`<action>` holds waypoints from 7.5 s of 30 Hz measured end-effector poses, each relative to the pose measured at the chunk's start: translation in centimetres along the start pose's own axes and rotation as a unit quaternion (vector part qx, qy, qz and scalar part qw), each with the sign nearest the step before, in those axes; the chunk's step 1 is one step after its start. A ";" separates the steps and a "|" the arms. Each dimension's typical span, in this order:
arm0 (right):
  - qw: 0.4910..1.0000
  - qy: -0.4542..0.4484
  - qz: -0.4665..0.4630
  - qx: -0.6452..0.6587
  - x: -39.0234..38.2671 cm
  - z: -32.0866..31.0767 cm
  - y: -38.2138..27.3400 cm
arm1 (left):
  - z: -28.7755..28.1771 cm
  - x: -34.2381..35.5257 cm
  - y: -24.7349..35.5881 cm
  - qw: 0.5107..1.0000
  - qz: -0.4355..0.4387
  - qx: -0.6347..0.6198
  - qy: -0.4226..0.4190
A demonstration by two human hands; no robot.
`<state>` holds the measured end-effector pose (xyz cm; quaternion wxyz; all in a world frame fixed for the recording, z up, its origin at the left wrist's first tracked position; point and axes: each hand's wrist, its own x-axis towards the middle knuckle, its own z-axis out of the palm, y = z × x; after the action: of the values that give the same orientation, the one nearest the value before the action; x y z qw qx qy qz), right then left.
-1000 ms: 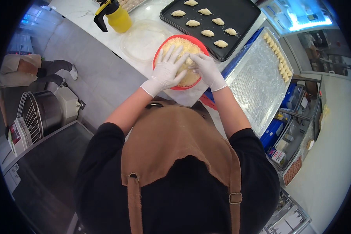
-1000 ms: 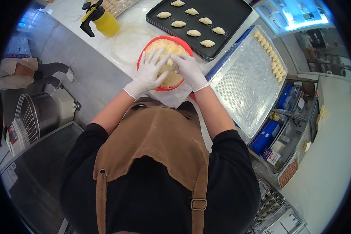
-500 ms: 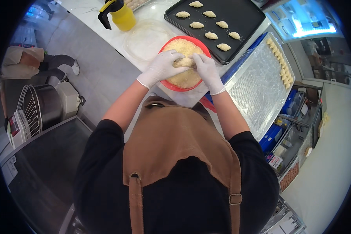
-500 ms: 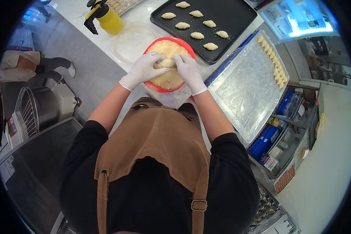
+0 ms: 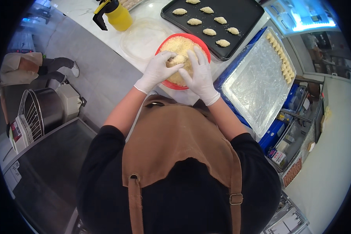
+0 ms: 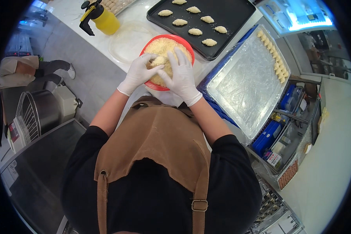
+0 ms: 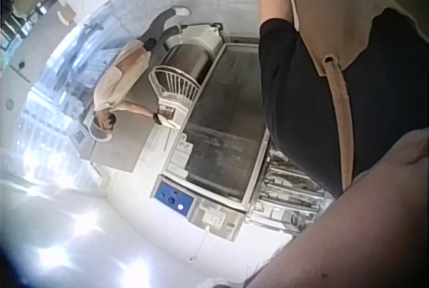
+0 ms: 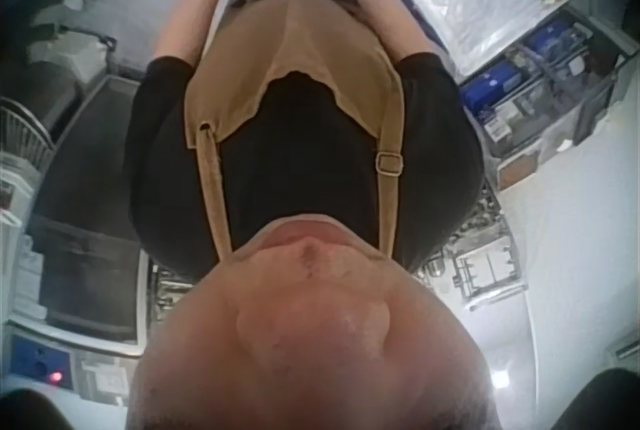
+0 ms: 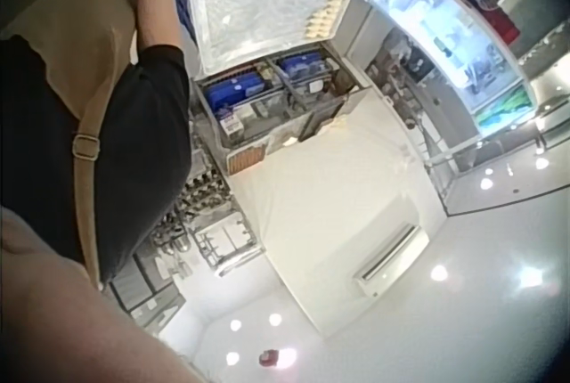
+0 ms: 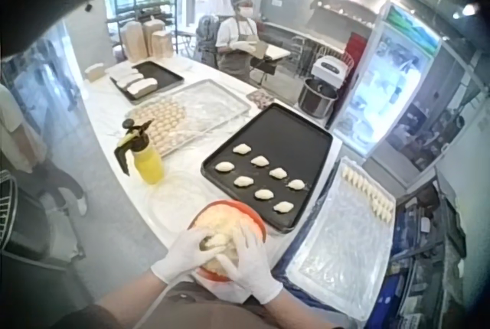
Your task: Shaping dough into pastries and placing them on a baking sheet.
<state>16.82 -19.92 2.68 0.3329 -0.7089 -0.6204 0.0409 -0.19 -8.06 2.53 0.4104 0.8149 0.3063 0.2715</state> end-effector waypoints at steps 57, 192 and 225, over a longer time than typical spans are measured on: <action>0.919 0.265 0.255 -0.144 14.0 -16.0 29.7 | 2.9 -0.3 -1.0 0.970 0.118 0.214 -0.021; 0.715 -0.113 0.467 0.508 4.4 -2.1 1.2 | -0.4 2.1 -0.3 0.972 0.150 0.180 -0.033; 0.724 -0.170 0.362 0.562 4.9 -2.8 1.7 | -0.5 2.6 0.6 0.997 0.081 -0.010 -0.005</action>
<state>20.71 -16.64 5.65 0.5193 -0.5443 -0.2262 0.6188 1.34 -6.25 3.82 0.3968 0.8341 0.2347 0.3030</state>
